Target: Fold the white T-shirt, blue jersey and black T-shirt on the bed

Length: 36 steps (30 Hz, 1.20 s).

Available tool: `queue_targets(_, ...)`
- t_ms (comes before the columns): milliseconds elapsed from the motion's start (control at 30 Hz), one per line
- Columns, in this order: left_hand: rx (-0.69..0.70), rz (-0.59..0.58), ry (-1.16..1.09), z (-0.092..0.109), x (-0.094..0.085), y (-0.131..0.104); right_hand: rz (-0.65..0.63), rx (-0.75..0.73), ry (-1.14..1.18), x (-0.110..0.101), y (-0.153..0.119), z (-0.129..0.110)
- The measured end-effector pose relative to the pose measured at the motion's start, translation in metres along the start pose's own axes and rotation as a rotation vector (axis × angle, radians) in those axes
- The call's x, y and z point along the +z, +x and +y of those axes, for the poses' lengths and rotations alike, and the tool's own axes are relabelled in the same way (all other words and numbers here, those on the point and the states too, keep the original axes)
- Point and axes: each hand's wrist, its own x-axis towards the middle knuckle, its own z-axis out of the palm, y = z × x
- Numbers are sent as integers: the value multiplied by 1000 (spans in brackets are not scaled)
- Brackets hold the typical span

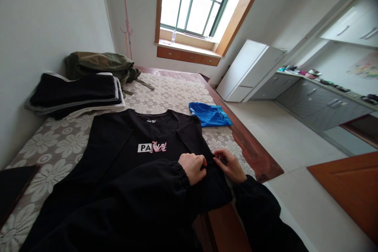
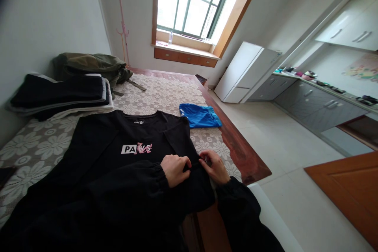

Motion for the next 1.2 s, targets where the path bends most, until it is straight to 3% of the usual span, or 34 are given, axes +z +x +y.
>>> queue_targets(300, 41, 16, 184, 2, -8, -3, -1, -2, -7, 0, -1, 2)
queue_targets(1200, 106, -2, 120, 0, 1, -2, -20, 11, 18, 0, -1, -1)
